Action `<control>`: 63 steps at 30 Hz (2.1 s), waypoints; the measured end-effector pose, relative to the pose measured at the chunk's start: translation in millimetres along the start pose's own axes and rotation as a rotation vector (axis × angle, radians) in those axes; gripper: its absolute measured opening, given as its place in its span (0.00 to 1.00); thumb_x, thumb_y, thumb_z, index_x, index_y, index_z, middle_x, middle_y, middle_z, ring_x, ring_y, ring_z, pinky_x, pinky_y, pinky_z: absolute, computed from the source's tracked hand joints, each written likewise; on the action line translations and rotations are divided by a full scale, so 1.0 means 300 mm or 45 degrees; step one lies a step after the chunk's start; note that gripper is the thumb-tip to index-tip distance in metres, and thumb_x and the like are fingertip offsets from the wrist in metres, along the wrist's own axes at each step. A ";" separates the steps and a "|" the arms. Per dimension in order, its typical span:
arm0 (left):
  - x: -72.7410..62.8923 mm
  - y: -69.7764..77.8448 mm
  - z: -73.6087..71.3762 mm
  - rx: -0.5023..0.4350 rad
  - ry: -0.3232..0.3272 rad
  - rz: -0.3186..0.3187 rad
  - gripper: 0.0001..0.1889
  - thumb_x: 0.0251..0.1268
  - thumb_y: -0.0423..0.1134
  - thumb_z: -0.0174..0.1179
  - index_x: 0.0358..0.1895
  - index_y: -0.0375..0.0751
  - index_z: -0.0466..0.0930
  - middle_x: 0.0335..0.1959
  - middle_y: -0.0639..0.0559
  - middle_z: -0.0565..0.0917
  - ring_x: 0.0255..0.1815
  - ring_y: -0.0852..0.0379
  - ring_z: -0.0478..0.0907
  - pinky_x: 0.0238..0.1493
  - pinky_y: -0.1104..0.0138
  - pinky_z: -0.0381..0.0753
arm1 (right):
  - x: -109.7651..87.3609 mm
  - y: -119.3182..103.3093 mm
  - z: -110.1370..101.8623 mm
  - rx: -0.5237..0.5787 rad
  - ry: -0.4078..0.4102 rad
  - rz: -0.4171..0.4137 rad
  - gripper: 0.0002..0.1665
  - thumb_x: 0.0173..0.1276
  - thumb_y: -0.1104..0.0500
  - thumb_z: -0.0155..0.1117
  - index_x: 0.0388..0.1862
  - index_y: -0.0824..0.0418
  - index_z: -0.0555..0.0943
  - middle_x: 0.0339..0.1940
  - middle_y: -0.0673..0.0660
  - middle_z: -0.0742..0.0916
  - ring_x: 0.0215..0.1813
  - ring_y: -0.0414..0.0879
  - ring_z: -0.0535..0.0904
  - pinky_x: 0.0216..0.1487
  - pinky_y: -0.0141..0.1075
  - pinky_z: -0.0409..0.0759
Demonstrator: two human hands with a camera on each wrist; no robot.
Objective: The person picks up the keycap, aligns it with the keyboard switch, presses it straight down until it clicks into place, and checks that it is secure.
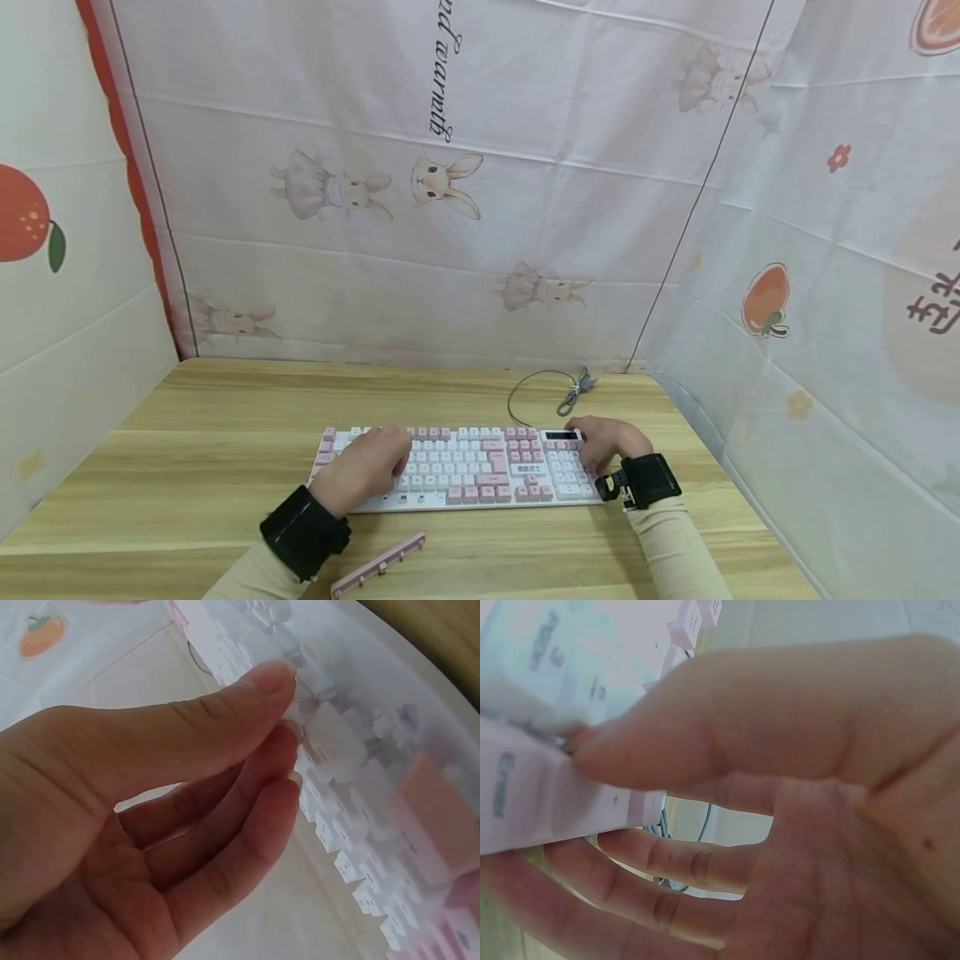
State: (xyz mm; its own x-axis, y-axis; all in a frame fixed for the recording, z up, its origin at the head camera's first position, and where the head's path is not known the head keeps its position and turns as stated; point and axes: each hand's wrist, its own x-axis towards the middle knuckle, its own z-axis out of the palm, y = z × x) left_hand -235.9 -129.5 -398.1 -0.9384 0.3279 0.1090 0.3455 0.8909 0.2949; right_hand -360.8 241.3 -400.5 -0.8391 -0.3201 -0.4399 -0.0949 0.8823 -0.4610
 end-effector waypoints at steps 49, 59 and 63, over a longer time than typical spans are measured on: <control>0.007 0.016 -0.004 0.043 0.005 -0.077 0.18 0.52 0.20 0.70 0.19 0.44 0.74 0.19 0.55 0.74 0.22 0.56 0.70 0.26 0.63 0.68 | -0.001 0.007 -0.002 -0.006 0.004 0.003 0.45 0.52 0.73 0.69 0.72 0.61 0.70 0.57 0.64 0.80 0.40 0.50 0.82 0.41 0.44 0.87; 0.011 0.016 0.001 0.068 0.013 -0.096 0.19 0.49 0.20 0.72 0.19 0.46 0.73 0.19 0.55 0.73 0.23 0.56 0.70 0.27 0.64 0.68 | -0.002 0.003 -0.001 -0.012 0.003 0.010 0.45 0.52 0.73 0.69 0.72 0.61 0.71 0.58 0.64 0.80 0.40 0.50 0.82 0.41 0.45 0.87; 0.012 0.014 0.003 0.079 0.030 -0.088 0.20 0.47 0.19 0.72 0.17 0.46 0.72 0.18 0.55 0.73 0.22 0.56 0.69 0.25 0.64 0.67 | -0.004 0.002 0.000 -0.018 0.014 -0.005 0.44 0.52 0.73 0.68 0.71 0.62 0.71 0.57 0.63 0.80 0.40 0.50 0.83 0.40 0.45 0.87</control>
State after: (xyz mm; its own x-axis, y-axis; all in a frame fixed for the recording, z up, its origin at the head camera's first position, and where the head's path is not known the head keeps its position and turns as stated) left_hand -237.9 -124.3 -397.2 -0.9596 0.2580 0.1126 0.2784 0.9292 0.2432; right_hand -359.7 242.1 -400.3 -0.8445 -0.3198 -0.4297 -0.1056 0.8859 -0.4517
